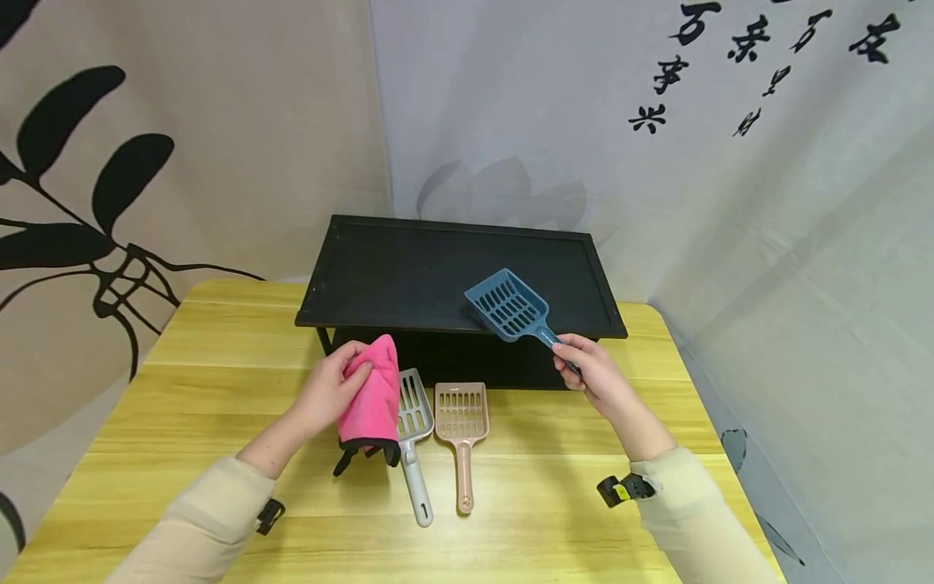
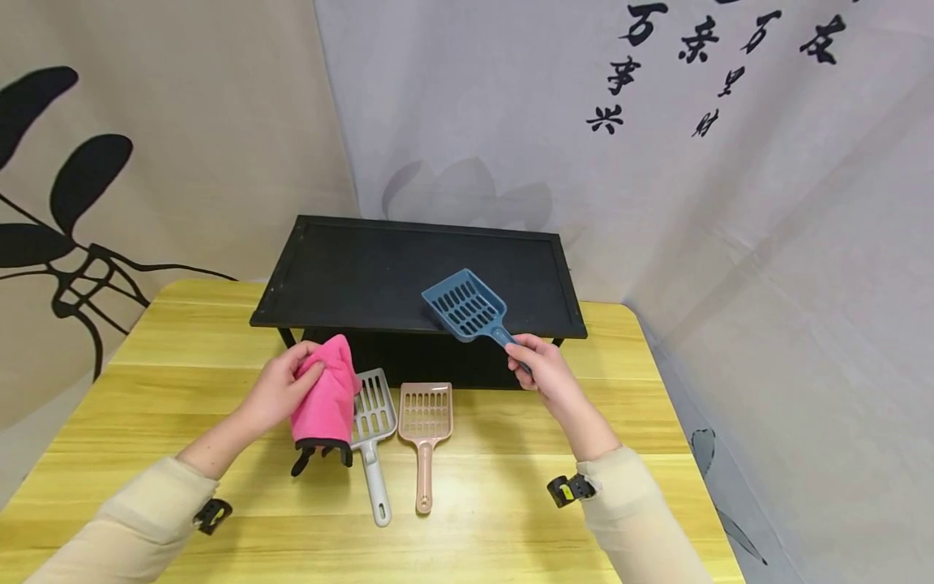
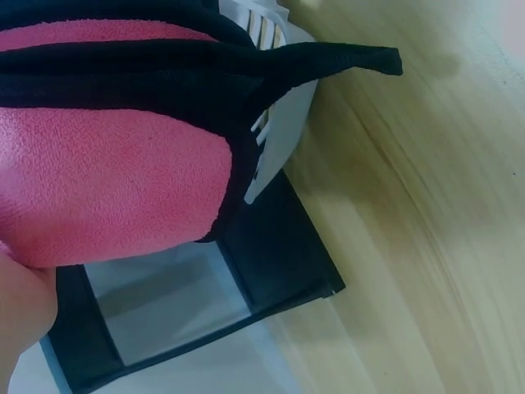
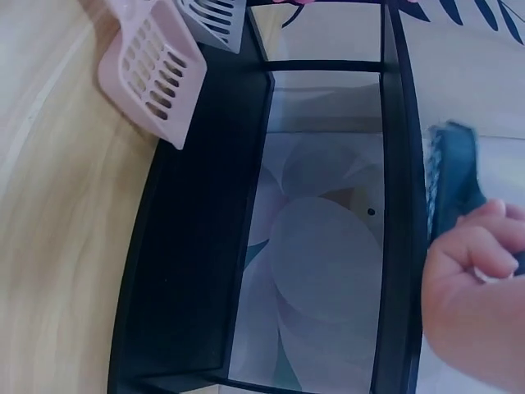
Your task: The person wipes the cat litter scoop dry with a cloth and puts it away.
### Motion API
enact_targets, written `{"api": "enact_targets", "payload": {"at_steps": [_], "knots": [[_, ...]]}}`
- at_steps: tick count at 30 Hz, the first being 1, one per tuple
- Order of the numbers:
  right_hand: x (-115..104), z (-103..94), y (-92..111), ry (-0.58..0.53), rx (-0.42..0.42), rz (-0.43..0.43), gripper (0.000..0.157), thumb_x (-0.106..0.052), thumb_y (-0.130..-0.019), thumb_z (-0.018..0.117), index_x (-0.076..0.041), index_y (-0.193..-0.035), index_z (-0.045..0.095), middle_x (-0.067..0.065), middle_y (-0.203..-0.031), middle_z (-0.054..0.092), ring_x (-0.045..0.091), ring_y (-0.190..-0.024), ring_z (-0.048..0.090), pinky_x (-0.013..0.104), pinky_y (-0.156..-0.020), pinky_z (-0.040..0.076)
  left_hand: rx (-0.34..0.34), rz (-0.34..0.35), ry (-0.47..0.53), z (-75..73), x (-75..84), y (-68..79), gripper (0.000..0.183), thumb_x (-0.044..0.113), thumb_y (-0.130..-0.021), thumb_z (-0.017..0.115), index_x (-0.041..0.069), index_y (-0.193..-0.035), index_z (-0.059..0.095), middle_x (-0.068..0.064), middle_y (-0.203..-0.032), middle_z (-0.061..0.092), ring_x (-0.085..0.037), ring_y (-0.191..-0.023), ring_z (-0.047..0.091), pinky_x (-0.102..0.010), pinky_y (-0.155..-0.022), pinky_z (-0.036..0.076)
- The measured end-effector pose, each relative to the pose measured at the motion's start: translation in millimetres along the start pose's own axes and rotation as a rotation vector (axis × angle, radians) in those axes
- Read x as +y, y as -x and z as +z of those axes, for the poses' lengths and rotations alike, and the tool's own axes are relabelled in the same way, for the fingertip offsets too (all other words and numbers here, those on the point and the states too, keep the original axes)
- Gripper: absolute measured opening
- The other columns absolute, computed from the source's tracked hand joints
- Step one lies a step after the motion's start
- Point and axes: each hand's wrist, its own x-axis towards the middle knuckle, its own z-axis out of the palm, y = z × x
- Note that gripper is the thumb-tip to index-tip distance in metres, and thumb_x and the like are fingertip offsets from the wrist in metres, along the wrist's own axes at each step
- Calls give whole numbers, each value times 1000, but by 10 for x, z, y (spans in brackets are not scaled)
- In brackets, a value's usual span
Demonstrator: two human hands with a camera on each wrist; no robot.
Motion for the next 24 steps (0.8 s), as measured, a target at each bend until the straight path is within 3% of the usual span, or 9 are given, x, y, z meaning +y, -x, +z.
{"api": "enact_targets", "payload": {"at_steps": [9,13,19,24], "knots": [[-45,63,-108,-61,114,58,11,-16,-100,40,-7,-93,42,-7,-64,46,3,-46,34,15,-46,27,4,-3,-10,11,-2,-8,16,8,-94,53,4,-109,55,-9,-76,52,-17,-63,49,-22,-54,43],[-78,70,-114,-96,151,65,17,-16,-101,34,-1,-106,41,-7,-66,51,3,-49,38,14,-46,29,-3,-11,-2,18,1,-10,16,9,-94,53,4,-110,54,-9,-76,52,-17,-63,50,-22,-54,44],[-89,48,-90,-67,135,70,41,-13,-101,28,6,-137,29,-9,-76,59,4,-58,47,15,-53,38,-11,-26,2,26,2,-11,17,9,-94,53,4,-111,54,-10,-77,53,-17,-62,51,-22,-54,45],[-69,-14,-34,-24,101,96,44,-13,-100,32,9,-138,27,-7,-80,61,4,-64,57,16,-59,47,7,3,-25,23,17,-15,17,9,-94,53,5,-111,55,-9,-75,52,-17,-63,49,-22,-54,43]]}}
